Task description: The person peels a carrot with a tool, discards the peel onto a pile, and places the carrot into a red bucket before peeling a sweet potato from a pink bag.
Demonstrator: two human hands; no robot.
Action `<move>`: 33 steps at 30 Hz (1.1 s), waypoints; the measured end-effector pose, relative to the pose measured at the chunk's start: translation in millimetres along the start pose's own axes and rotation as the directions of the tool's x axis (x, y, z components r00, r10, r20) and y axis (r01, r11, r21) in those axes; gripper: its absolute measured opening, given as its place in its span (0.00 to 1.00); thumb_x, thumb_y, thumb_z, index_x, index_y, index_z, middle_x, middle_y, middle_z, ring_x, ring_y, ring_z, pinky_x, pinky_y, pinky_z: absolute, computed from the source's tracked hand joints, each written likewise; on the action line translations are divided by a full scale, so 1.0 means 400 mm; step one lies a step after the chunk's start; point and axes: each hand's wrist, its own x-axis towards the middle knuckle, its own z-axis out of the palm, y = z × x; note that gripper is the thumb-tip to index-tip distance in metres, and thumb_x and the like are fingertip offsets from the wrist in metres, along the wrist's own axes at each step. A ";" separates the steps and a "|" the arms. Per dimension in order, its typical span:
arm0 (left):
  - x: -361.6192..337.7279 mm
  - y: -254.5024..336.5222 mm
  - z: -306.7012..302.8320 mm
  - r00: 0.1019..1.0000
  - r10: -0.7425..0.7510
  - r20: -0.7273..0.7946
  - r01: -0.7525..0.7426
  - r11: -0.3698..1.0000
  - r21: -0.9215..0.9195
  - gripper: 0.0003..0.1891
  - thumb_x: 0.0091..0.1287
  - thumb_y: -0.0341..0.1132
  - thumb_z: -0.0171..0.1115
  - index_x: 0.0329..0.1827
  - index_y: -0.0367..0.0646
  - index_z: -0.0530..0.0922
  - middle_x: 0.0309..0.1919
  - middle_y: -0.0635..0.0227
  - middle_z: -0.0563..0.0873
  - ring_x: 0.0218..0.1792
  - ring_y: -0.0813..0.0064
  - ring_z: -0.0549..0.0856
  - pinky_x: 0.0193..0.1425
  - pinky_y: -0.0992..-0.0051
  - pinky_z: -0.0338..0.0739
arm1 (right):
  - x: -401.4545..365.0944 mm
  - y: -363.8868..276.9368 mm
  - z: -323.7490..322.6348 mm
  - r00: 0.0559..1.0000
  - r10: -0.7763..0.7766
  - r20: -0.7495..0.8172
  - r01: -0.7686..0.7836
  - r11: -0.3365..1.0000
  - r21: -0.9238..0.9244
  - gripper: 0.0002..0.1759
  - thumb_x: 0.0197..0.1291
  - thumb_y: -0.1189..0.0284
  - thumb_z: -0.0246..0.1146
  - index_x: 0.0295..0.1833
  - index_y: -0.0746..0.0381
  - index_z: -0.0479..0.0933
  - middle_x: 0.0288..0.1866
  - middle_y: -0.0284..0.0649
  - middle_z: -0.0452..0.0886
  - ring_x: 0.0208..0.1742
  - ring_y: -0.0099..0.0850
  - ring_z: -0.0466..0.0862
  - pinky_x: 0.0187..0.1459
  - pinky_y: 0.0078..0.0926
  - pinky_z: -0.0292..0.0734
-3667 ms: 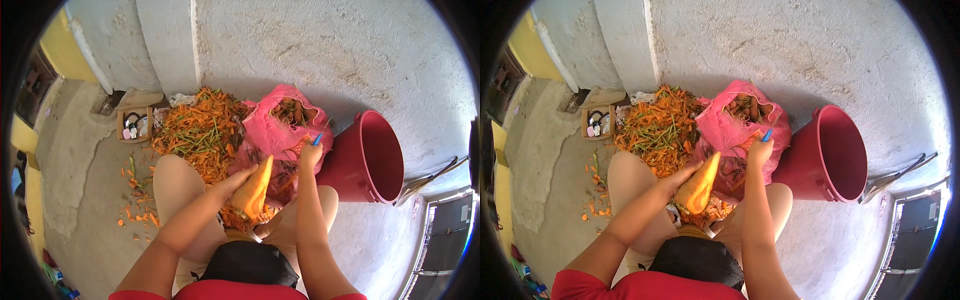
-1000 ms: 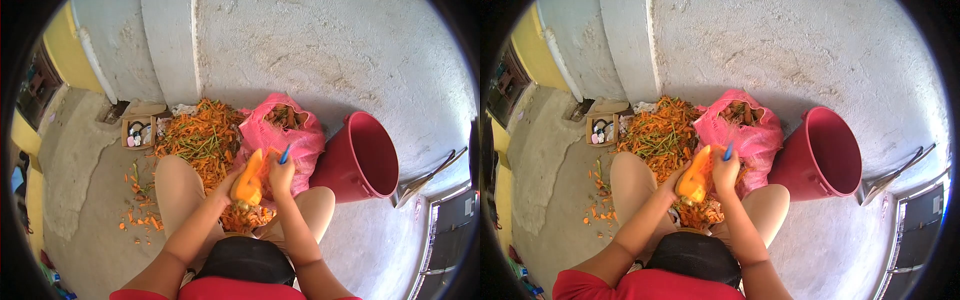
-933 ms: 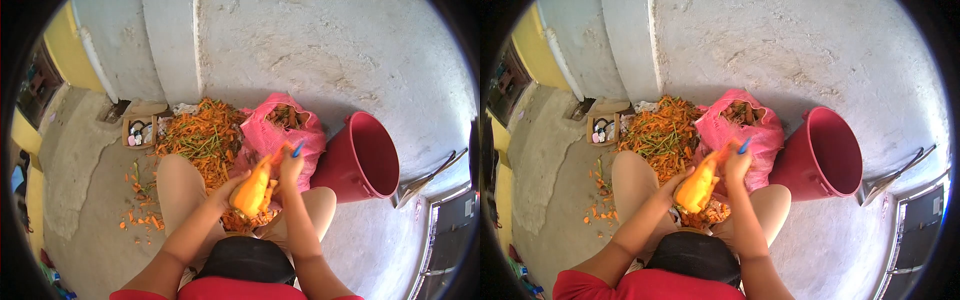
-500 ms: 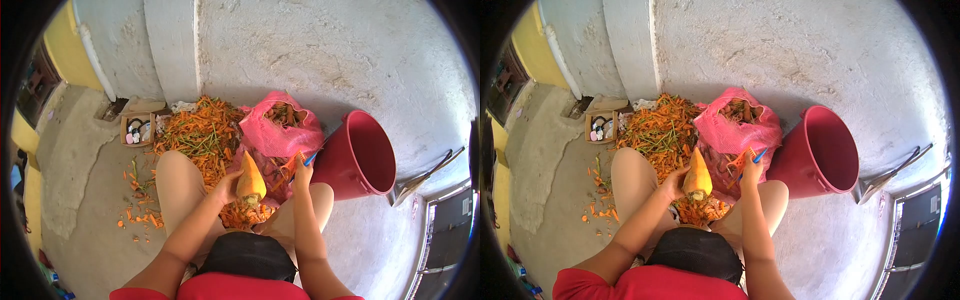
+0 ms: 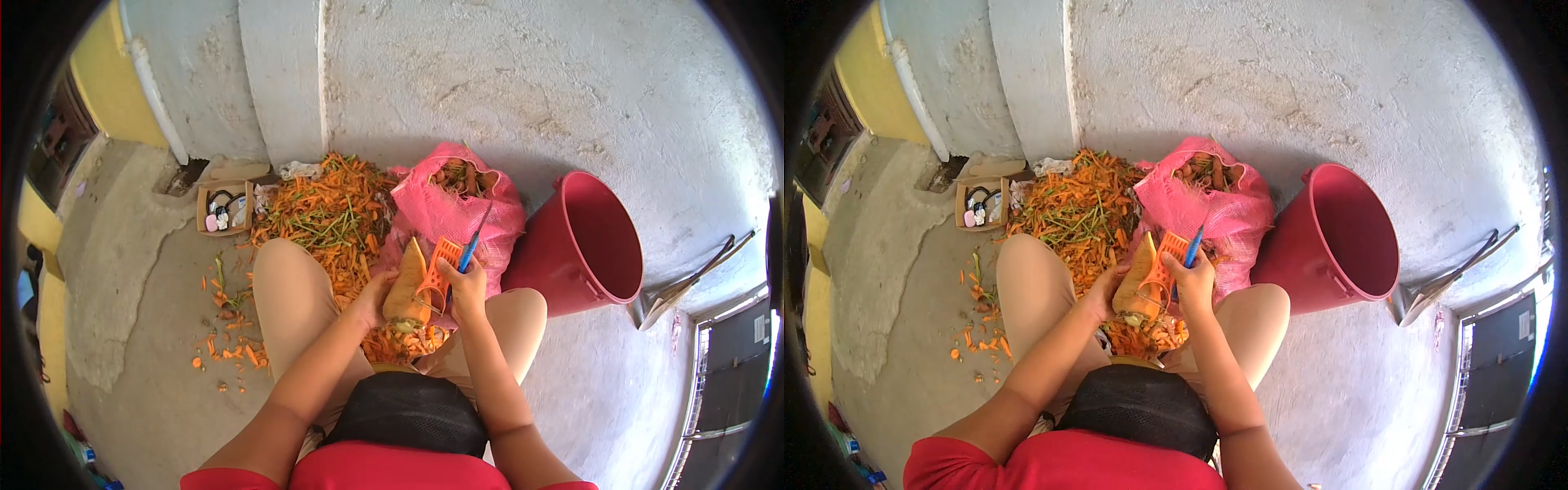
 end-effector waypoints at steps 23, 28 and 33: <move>0.006 0.012 -0.015 1.000 -0.001 0.025 0.003 0.997 -0.074 0.22 0.61 0.49 0.47 0.50 0.40 0.68 0.40 0.59 0.78 0.38 0.66 0.80 0.43 0.68 0.75 | 0.114 0.057 -0.007 0.891 -0.418 -0.176 0.199 0.709 -0.677 0.09 0.53 0.72 0.55 0.29 0.68 0.65 0.15 0.43 0.67 0.17 0.31 0.67 0.21 0.30 0.63; -0.040 0.006 0.033 0.983 -0.023 0.182 0.009 0.997 0.074 0.24 0.61 0.50 0.47 0.51 0.39 0.68 0.41 0.54 0.77 0.41 0.62 0.79 0.46 0.65 0.73 | 0.203 0.035 -0.097 0.830 -0.448 -0.331 0.199 0.794 -0.574 0.10 0.53 0.71 0.55 0.28 0.68 0.66 0.15 0.38 0.65 0.18 0.27 0.65 0.21 0.29 0.61; 0.005 0.007 0.004 0.979 -0.039 0.201 0.029 0.998 0.054 0.24 0.61 0.50 0.46 0.52 0.41 0.67 0.44 0.56 0.76 0.43 0.64 0.78 0.48 0.66 0.72 | 0.066 -0.010 0.027 0.944 -0.306 -0.124 0.235 0.886 -0.399 0.08 0.53 0.73 0.55 0.31 0.67 0.66 0.17 0.34 0.64 0.19 0.22 0.64 0.21 0.24 0.61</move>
